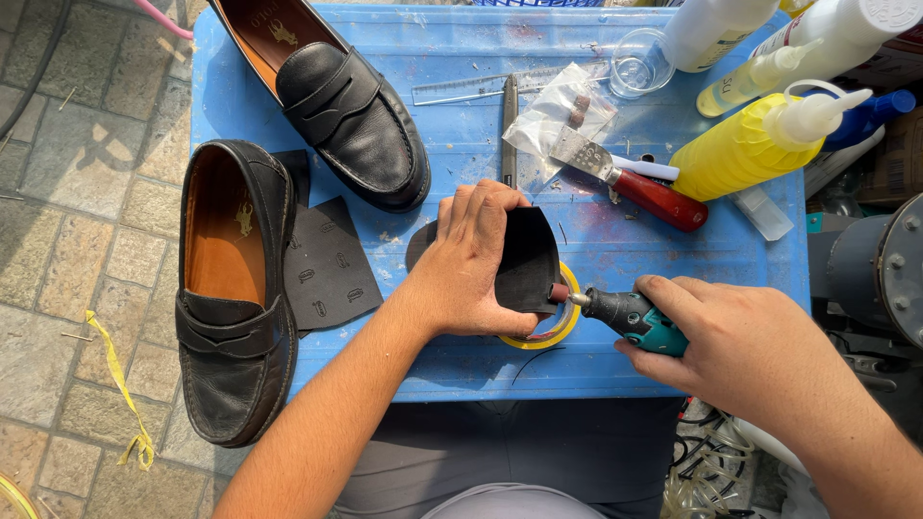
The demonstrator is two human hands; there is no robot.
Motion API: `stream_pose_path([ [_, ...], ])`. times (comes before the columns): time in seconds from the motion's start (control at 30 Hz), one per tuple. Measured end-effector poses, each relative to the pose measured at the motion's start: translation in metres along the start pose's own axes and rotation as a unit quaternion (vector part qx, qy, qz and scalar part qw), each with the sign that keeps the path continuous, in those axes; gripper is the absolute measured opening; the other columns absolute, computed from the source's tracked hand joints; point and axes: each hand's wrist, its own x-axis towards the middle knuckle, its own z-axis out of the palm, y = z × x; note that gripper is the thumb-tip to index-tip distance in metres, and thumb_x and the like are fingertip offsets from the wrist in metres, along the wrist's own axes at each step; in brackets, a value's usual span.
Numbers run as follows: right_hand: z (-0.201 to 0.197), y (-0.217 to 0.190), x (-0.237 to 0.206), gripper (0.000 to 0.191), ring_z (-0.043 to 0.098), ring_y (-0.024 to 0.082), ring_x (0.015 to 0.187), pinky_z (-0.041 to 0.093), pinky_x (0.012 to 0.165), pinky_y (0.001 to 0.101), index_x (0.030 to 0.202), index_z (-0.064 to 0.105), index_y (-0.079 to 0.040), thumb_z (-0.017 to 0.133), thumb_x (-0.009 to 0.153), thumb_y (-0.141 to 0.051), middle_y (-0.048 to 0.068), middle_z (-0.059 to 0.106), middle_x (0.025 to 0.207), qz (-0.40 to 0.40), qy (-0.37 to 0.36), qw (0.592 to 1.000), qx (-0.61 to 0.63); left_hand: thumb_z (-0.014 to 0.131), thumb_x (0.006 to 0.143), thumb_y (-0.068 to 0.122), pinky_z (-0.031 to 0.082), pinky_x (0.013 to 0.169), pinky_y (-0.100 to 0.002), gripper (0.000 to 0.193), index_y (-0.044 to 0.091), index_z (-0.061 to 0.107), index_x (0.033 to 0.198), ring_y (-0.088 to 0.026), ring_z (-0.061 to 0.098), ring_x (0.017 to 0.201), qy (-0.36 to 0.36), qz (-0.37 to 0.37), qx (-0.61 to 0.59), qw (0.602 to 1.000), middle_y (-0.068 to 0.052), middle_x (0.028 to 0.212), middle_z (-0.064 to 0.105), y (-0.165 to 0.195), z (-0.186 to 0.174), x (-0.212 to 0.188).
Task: The person uses a rotary tool to grind the edges of a black rubber shoe sole piece. They then place the piece onto the bottom of a black loafer to check the fit.
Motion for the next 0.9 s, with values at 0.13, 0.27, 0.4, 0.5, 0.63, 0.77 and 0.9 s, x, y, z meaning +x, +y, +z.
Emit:
stream_pose_path([
  [0.13,-0.002,-0.002,-0.001,0.059,0.073,0.030,0.079,0.058,0.069,0.0416,0.115,0.068,-0.015,0.079,0.072,-0.053,0.007,0.074,0.089,-0.002,0.006,1.000,0.005,0.085,0.049,0.050,0.033,0.101,-0.045,0.111,0.008,0.036,0.139,-0.032,0.044,0.115,0.005,-0.003,0.000,1.000,-0.012,0.125,0.043,0.001,0.000,0.000],
  [0.27,-0.006,-0.006,-0.005,0.055,0.073,0.030,0.079,0.059,0.070,0.0408,0.114,0.068,-0.016,0.078,0.075,-0.054,0.006,0.074,0.088,0.008,-0.012,1.000,-0.002,0.085,0.049,0.050,0.033,0.101,-0.045,0.112,0.007,0.036,0.139,-0.033,0.044,0.115,0.007,-0.003,0.005,1.000,-0.012,0.126,0.043,0.001,0.001,0.000],
  [0.4,-0.008,-0.009,-0.006,0.057,0.073,0.029,0.077,0.059,0.067,0.0403,0.116,0.067,-0.016,0.077,0.075,-0.055,0.005,0.074,0.087,0.019,-0.016,1.000,0.008,0.083,0.049,0.050,0.033,0.101,-0.046,0.110,0.007,0.036,0.139,-0.033,0.044,0.115,0.003,-0.013,0.001,1.000,-0.012,0.125,0.043,0.001,0.002,0.000],
  [0.5,-0.006,-0.009,-0.008,0.057,0.073,0.031,0.074,0.058,0.064,0.0413,0.111,0.067,-0.012,0.078,0.073,-0.054,0.008,0.073,0.086,-0.013,0.029,0.999,0.013,0.083,0.049,0.049,0.033,0.102,-0.046,0.109,0.008,0.036,0.138,-0.033,0.044,0.116,0.007,-0.012,0.004,1.000,-0.012,0.125,0.043,0.001,0.003,0.000],
  [0.63,-0.002,-0.007,-0.009,0.058,0.072,0.031,0.074,0.058,0.066,0.0410,0.114,0.065,-0.015,0.078,0.074,-0.055,0.007,0.073,0.083,-0.002,0.001,1.000,0.014,0.082,0.051,0.048,0.034,0.102,-0.046,0.106,0.008,0.037,0.138,-0.033,0.044,0.116,0.003,-0.017,0.002,1.000,-0.012,0.125,0.043,0.000,0.002,0.000],
  [0.77,0.002,-0.006,-0.013,0.058,0.072,0.032,0.073,0.057,0.064,0.0415,0.112,0.065,-0.012,0.079,0.074,-0.053,0.008,0.073,0.084,-0.011,0.022,0.999,0.047,0.081,0.052,0.047,0.034,0.103,-0.046,0.105,0.009,0.036,0.139,-0.033,0.044,0.117,0.009,-0.012,0.000,1.000,-0.012,0.126,0.043,0.000,0.003,-0.001],
  [0.9,0.004,-0.006,-0.015,0.063,0.073,0.030,0.074,0.058,0.065,0.0396,0.120,0.065,-0.015,0.078,0.073,-0.055,0.006,0.073,0.086,0.021,-0.016,0.998,0.061,0.082,0.048,0.047,0.033,0.102,-0.047,0.108,0.009,0.036,0.139,-0.034,0.044,0.118,0.013,-0.004,0.008,1.000,-0.012,0.127,0.043,0.000,0.004,-0.001],
])
